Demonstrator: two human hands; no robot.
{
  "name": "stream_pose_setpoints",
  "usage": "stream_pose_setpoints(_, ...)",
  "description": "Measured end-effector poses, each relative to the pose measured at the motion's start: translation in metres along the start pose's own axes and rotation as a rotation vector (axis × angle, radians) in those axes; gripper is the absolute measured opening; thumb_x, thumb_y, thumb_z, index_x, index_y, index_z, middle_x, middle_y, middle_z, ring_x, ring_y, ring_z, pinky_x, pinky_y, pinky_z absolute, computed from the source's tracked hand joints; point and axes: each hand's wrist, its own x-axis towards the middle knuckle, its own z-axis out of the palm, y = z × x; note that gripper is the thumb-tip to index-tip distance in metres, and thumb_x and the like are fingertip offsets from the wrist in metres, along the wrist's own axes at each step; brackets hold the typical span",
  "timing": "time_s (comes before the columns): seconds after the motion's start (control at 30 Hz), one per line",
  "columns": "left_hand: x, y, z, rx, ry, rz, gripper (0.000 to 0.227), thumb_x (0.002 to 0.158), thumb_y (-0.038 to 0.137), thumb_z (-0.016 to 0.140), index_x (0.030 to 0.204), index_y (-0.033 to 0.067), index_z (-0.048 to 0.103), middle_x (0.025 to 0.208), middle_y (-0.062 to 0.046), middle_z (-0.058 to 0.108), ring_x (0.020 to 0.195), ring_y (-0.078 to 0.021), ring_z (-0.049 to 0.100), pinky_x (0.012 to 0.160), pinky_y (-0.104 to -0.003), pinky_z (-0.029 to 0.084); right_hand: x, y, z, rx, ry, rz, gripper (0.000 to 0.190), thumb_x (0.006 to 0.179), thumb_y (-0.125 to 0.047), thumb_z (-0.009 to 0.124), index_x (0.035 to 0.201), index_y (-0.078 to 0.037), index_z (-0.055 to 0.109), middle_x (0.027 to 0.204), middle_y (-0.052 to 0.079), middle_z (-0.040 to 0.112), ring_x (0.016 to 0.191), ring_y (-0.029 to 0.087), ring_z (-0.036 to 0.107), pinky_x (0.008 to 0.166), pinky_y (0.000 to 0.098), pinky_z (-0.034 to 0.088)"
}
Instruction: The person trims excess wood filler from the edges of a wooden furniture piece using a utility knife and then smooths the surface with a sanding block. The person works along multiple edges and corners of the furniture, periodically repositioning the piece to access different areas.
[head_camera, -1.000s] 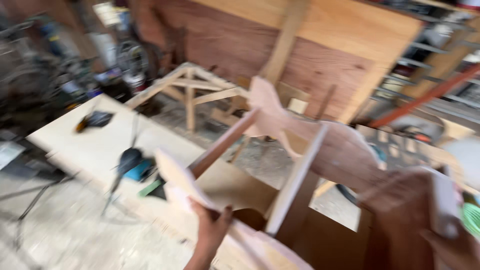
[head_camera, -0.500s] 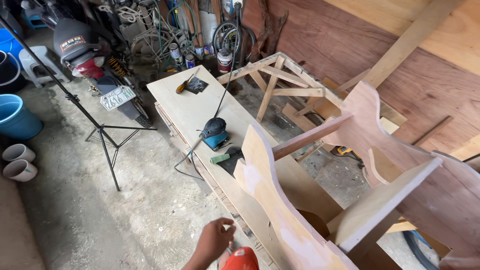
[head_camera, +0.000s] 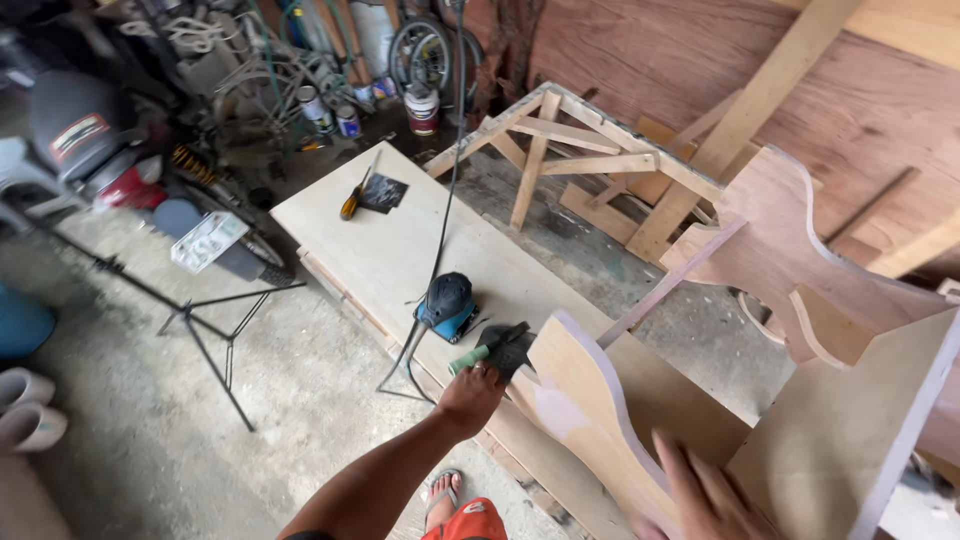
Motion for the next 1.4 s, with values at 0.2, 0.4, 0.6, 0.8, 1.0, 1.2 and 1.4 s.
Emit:
stream_pose_setpoints(0.2, 0.014, -0.042, 0.038, 0.065, 0.121, 0.334, 0.019, 0.079, 0.006, 0.066, 0.096, 0.0061, 0.073, 0.095, -0.019, 0.068, 0.086, -0.0369, 0.063, 0.073, -0.048, 0.052, 0.067, -0.055, 0.079, 0.069, -0.011, 0.24, 0.067, 0.079, -0.069, 0.068, 0.119, -0.018, 0.053, 0.071, 0.014, 0.072, 0.07, 0.04, 0.073, 0.059, 0.0566, 0.053)
stream_pose_setpoints(0.4, 0.02, -0.065, 0.034, -0.135, 0.057, 0.384, 0.018, 0.076, -0.002, 0.064, 0.092, 0.0023, 0.07, 0.098, -0.02, 0.06, 0.078, -0.0369, 0.06, 0.057, -0.046, 0.053, 0.092, -0.082, -0.005, 0.244, -0.363, 0.824, 0.048, 0.076, -0.072, 0.065, 0.095, -0.029, 0.066, 0.073, 0.002, 0.079, 0.085, 0.018, 0.077, 0.083, 0.0285, 0.054)
stream_pose_setpoints(0.6, 0.038, -0.08, 0.029, -0.577, -0.045, -0.136, 0.034, 0.089, 0.014, 0.054, 0.118, -0.0013, 0.053, 0.119, -0.027, 0.055, 0.098, -0.0432, 0.06, 0.083, -0.05, 0.053, 0.098, -0.073, -0.021, 0.307, -0.253, 0.817, 0.055, 0.072, -0.067, 0.072, 0.08, -0.017, 0.052, 0.057, 0.009, 0.052, 0.061, 0.023, 0.055, 0.067, 0.0286, 0.049)
stream_pose_setpoints(0.8, 0.056, -0.087, -0.029, -1.156, 0.055, -0.618, 0.006, 0.074, 0.01, 0.049, 0.071, 0.0098, 0.044, 0.062, -0.01, 0.047, 0.06, -0.0251, 0.04, 0.057, -0.048, 0.029, 0.108, -0.028, 0.026, 0.404, -0.572, 0.847, 0.057, 0.07, -0.06, 0.08, 0.118, -0.029, 0.072, 0.084, -0.002, 0.086, 0.078, 0.016, 0.079, 0.084, 0.0217, 0.055)
stream_pose_setpoints(1.0, 0.059, -0.08, -0.076, -1.654, 0.097, -0.867, 0.003, 0.084, 0.011, 0.057, 0.082, 0.0133, 0.056, 0.068, 0.002, 0.054, 0.064, -0.0116, 0.042, 0.061, -0.031, 0.036, 0.067, -0.047, 0.108, 0.728, -0.251, 0.76, 0.057, 0.065, -0.031, 0.088, 0.116, -0.011, 0.075, 0.107, 0.003, 0.081, 0.106, 0.019, 0.072, 0.096, 0.0261, 0.054)
stream_pose_setpoints(1.2, 0.051, -0.095, -0.124, -2.019, 0.191, -0.507, 0.015, 0.099, 0.002, 0.063, 0.111, 0.0065, 0.072, 0.09, -0.005, 0.068, 0.081, -0.0123, 0.059, 0.078, -0.03, 0.056, 0.066, -0.081, 0.068, 0.914, 0.031, 0.811, 0.026, 0.072, -0.017, 0.082, 0.088, 0.003, 0.082, 0.077, 0.013, 0.078, 0.074, 0.022, 0.07, 0.068, 0.0314, 0.053)
stream_pose_setpoints(1.4, 0.062, -0.107, -0.229, -1.982, 0.233, -0.185, 0.016, 0.095, 0.011, 0.073, 0.109, 0.0042, 0.073, 0.096, -0.001, 0.073, 0.086, -0.0086, 0.063, 0.081, -0.028, 0.057, 0.108, -0.145, -0.07, 0.995, 0.304, 0.738, 0.026, 0.094, -0.016, 0.065, 0.111, -0.001, 0.078, 0.11, 0.009, 0.081, 0.102, 0.012, 0.072, 0.096, 0.0245, 0.05)
